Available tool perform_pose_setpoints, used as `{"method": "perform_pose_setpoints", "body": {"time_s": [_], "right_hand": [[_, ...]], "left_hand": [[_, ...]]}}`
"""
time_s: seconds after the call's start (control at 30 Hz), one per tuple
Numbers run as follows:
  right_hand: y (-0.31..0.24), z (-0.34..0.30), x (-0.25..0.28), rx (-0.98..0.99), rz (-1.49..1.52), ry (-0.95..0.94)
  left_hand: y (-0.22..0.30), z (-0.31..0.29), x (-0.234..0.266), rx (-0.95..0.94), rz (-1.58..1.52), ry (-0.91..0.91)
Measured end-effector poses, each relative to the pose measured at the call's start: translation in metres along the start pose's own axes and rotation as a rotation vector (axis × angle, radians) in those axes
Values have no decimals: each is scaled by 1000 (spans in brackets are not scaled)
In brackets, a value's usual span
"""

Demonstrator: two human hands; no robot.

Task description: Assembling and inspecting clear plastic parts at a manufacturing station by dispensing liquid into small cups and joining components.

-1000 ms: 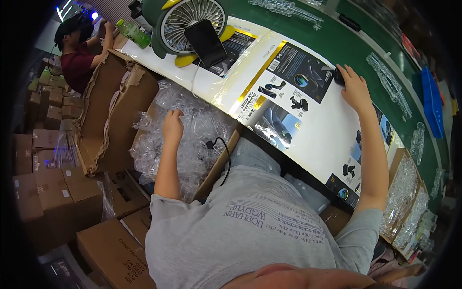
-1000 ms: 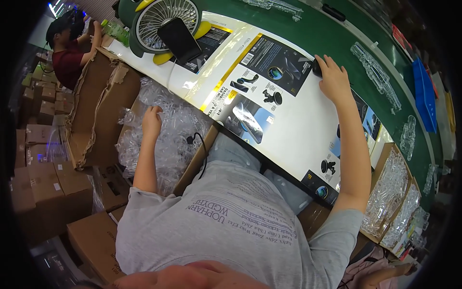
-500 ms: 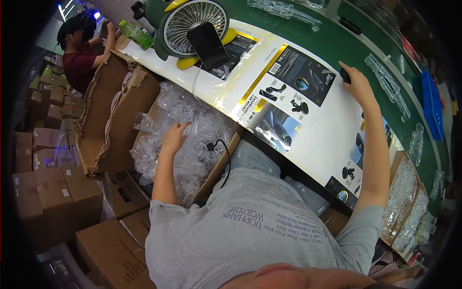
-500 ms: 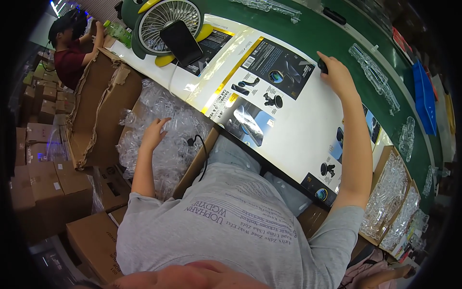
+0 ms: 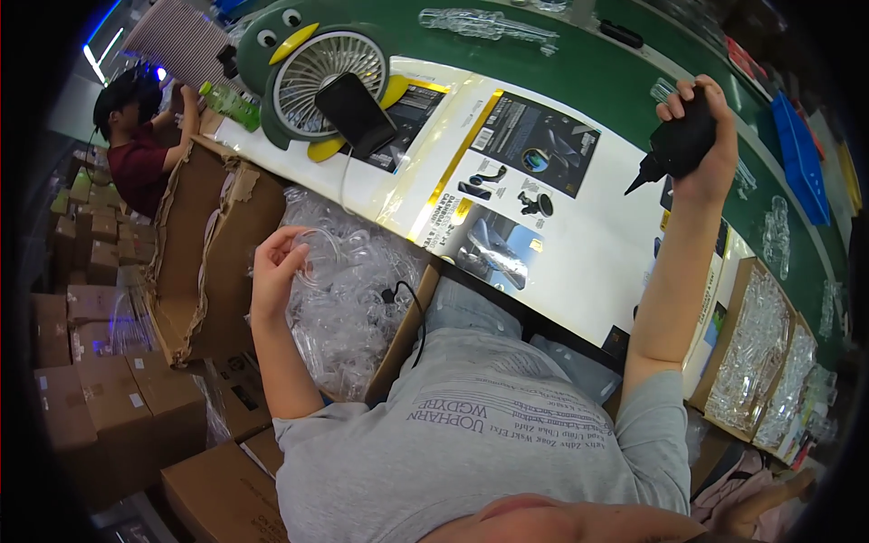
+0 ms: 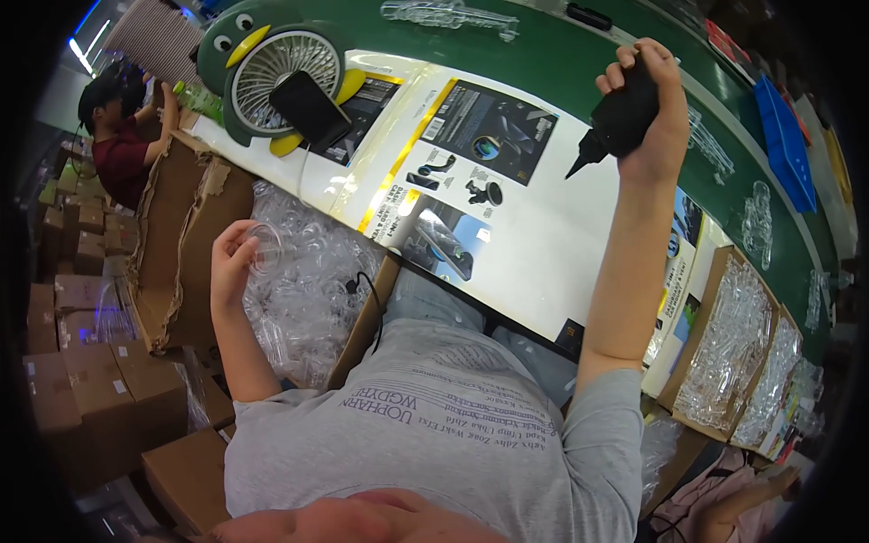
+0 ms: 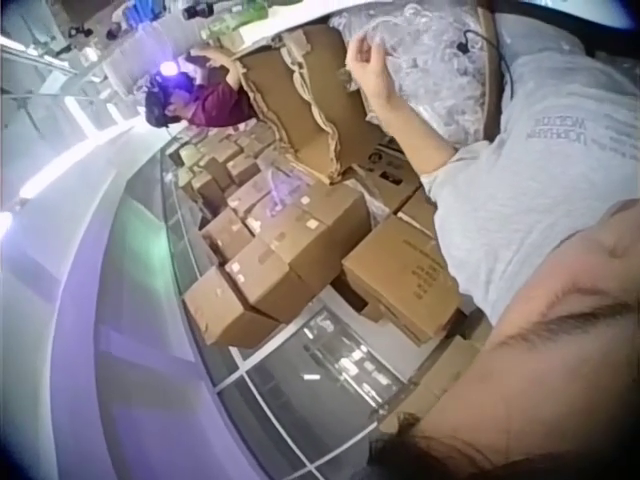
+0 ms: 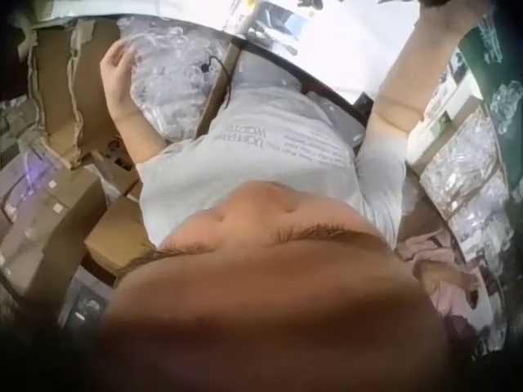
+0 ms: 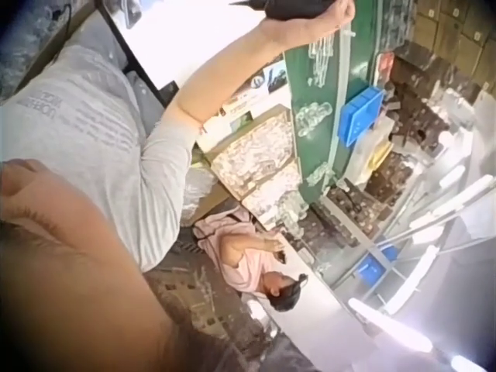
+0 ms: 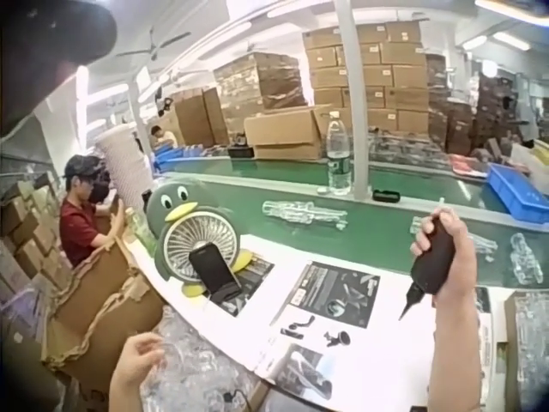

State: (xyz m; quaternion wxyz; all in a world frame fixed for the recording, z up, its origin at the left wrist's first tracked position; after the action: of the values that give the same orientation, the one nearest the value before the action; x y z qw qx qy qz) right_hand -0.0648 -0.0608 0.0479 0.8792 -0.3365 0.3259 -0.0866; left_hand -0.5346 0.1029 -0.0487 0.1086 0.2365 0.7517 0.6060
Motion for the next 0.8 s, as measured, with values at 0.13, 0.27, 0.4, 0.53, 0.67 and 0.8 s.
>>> {"method": "perform_pose_setpoints", "body": {"time_s": [0.13,0.27,0.4,0.53,0.67,0.8], "right_hand": [[-28,-7,8,-60,424,68],[-41,-14,6,-2,473,114],[-70,-17,18,138,415,182],[-82,-18,25,160,422,203],[-84,-18,21,161,431,167],[-85,-16,26,199,356,177]], "left_hand": [[21,31,-76,-10,-207,-203],[14,66,-155,57,-213,-306],[24,90,-211,0,-77,-434],[43,95,-250,-346,161,-477],[23,97,-287,10,-211,-889],[35,96,-318,36,-302,-829]]}}
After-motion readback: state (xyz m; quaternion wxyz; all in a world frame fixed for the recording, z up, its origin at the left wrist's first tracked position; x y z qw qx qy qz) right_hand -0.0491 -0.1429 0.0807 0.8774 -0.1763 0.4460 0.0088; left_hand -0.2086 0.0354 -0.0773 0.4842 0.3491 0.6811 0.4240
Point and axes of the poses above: each hand's wrist, its own z-axis towards the middle knuckle, its own x-axis out of the back of the hand, y = z × x, the point moved 7 cm from there along z, towards the middle knuckle, and after that the axes turned 11 degrees about x, right-handed, at the moved point
